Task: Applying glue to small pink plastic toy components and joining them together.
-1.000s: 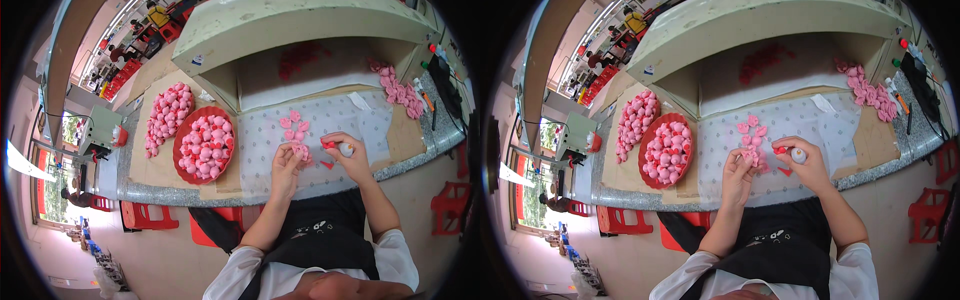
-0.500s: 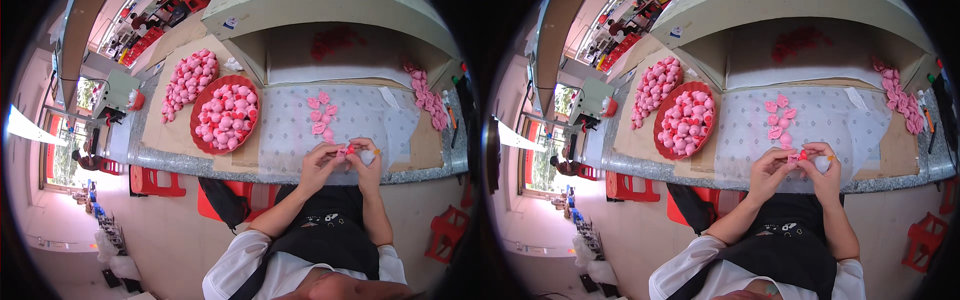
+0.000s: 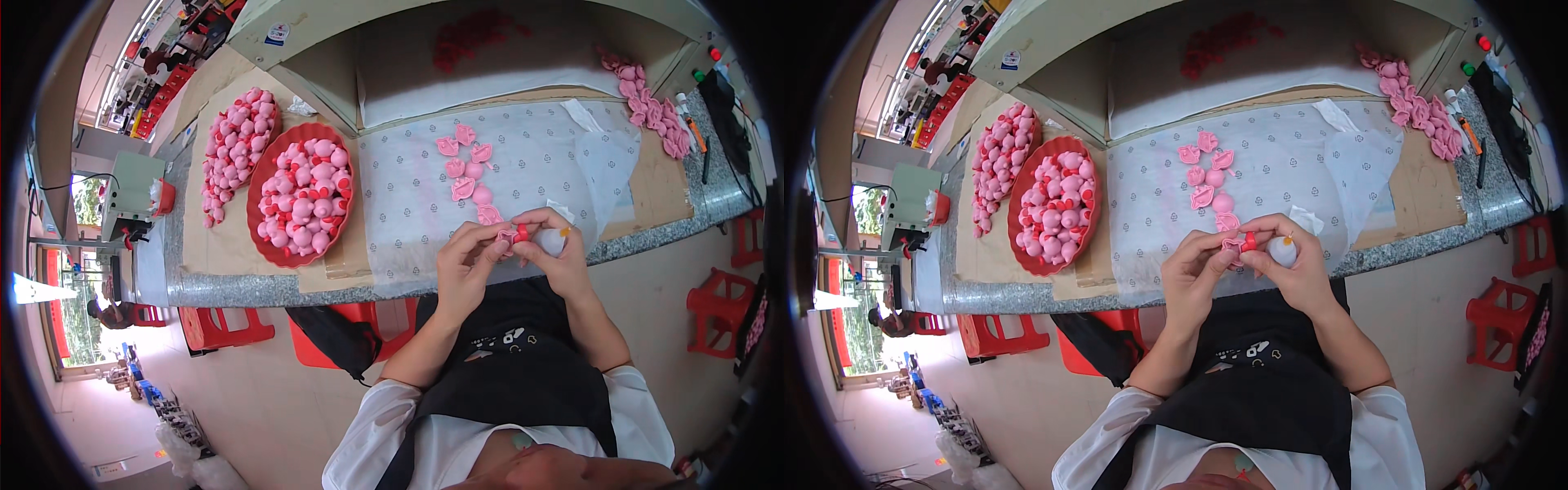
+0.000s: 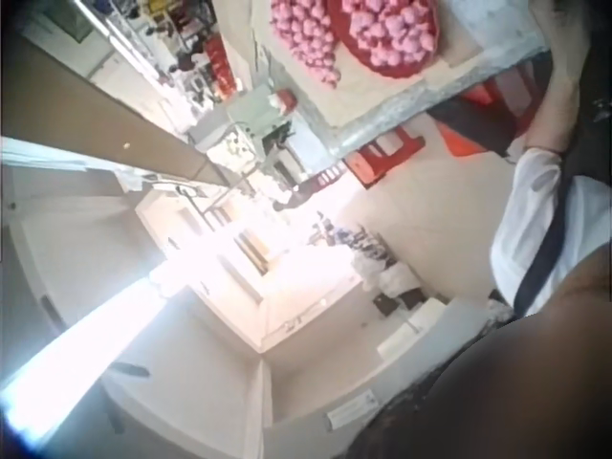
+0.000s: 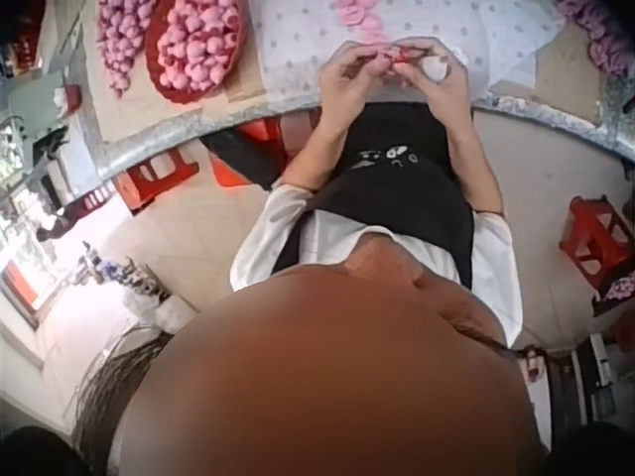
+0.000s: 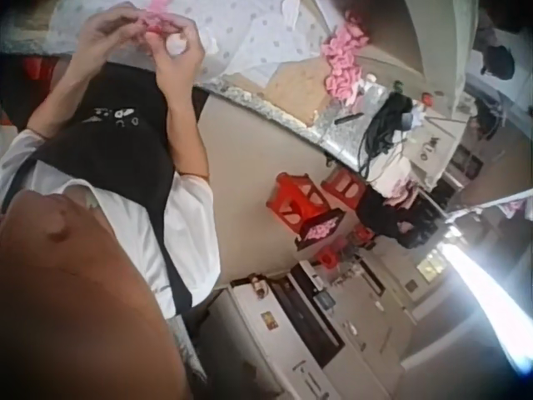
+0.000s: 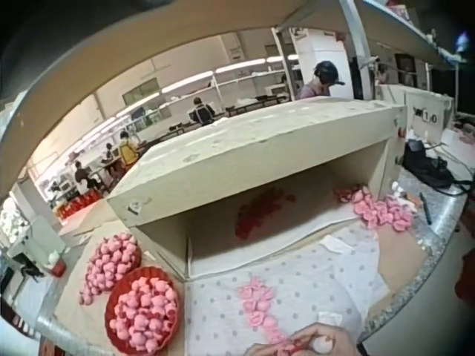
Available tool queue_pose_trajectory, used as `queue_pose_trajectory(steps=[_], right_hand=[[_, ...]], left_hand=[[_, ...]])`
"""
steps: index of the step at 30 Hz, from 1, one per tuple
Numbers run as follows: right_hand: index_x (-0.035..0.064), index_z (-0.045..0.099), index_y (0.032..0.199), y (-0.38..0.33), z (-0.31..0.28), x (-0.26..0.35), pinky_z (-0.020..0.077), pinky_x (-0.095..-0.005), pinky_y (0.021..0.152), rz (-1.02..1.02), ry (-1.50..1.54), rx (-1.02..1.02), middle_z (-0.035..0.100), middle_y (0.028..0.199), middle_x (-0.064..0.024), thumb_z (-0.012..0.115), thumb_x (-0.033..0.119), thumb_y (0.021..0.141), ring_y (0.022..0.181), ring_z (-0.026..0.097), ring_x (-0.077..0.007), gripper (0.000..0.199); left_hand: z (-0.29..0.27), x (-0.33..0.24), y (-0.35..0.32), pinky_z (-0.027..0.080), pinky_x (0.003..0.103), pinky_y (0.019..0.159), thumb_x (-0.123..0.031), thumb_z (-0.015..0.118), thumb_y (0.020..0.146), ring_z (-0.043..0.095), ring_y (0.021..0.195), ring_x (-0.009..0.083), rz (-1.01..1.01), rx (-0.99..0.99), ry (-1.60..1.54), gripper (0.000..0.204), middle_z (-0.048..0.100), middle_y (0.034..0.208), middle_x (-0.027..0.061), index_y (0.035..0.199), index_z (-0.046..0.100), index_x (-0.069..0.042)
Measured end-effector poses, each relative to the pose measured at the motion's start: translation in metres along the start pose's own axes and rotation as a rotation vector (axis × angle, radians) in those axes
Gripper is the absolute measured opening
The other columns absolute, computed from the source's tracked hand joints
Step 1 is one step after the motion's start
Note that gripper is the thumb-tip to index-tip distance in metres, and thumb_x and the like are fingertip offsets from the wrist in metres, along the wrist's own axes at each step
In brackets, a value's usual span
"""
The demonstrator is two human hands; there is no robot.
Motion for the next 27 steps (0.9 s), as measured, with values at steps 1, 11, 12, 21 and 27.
queue_pose_trajectory(steps=[1, 11, 12, 21, 27], right_hand=[[-0.0019, 0.050, 0.095, -0.001, 0.001, -0.001, 0.0434, -0.0196, 0.050, 0.001, -0.002, -0.001, 0.054, 0.076, -0.0052, 0.058, -0.001, 0.069, 0.067, 0.052, -0.0101, 0.027], [-0.0005, 0.050, 0.090, -0.004, 0.000, 0.001, 0.0426, -0.0181, 0.048, 0.114, -0.048, 0.033, 0.054, 0.077, -0.0052, 0.057, 0.000, 0.070, 0.064, 0.051, -0.0075, 0.021], [-0.0005, 0.050, 0.089, -0.004, 0.001, -0.001, 0.0427, -0.0179, 0.047, 0.127, -0.088, 0.068, 0.053, 0.076, -0.0049, 0.058, 0.000, 0.070, 0.064, 0.051, -0.0075, 0.020], [0.0009, 0.048, 0.078, -0.009, -0.003, -0.007, 0.0368, -0.0173, 0.043, 0.068, 0.009, 0.066, 0.051, 0.071, -0.0044, 0.060, 0.000, 0.068, 0.056, 0.047, -0.0068, 0.016], [0.0030, 0.047, 0.074, -0.010, -0.002, -0.002, 0.0346, -0.0178, 0.043, -0.003, 0.041, -0.027, 0.049, 0.061, -0.0013, 0.060, 0.002, 0.069, 0.049, 0.044, -0.0051, 0.013]], left_hand=[[0.001, 0.001, -0.001, 0.045, 0.022, 0.060, 0.002, 0.055, 0.073, 0.055, 0.069, 0.0130, -0.001, 0.001, -0.002, 0.020, 0.053, 0.080, 0.0088, 0.093, 0.057, 0.001], [0.012, -0.018, 0.000, 0.042, 0.019, 0.062, 0.000, 0.053, 0.076, 0.052, 0.070, 0.0103, 0.149, 0.041, 0.244, 0.013, 0.050, 0.081, 0.0061, 0.088, 0.054, 0.004], [0.010, -0.013, 0.001, 0.041, 0.019, 0.061, 0.000, 0.053, 0.076, 0.052, 0.069, 0.0100, 0.084, 0.007, 0.120, 0.010, 0.050, 0.081, 0.0061, 0.085, 0.054, 0.004], [0.015, -0.011, 0.000, 0.042, 0.019, 0.054, -0.002, 0.055, 0.076, 0.051, 0.061, 0.0081, 0.105, 0.097, 0.284, 0.009, 0.051, 0.073, 0.0046, 0.083, 0.053, 0.004], [0.016, 0.012, 0.003, 0.040, 0.017, 0.056, -0.003, 0.055, 0.076, 0.050, 0.063, 0.0058, -0.130, 0.186, -0.142, 0.016, 0.053, 0.081, 0.0050, 0.090, 0.052, 0.002]])
Point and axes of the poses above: each hand's wrist, its own y-axis towards the middle knuckle, its own z-axis out of the palm, x = y × z, the point moved 8 cm from there along y, towards the middle knuckle
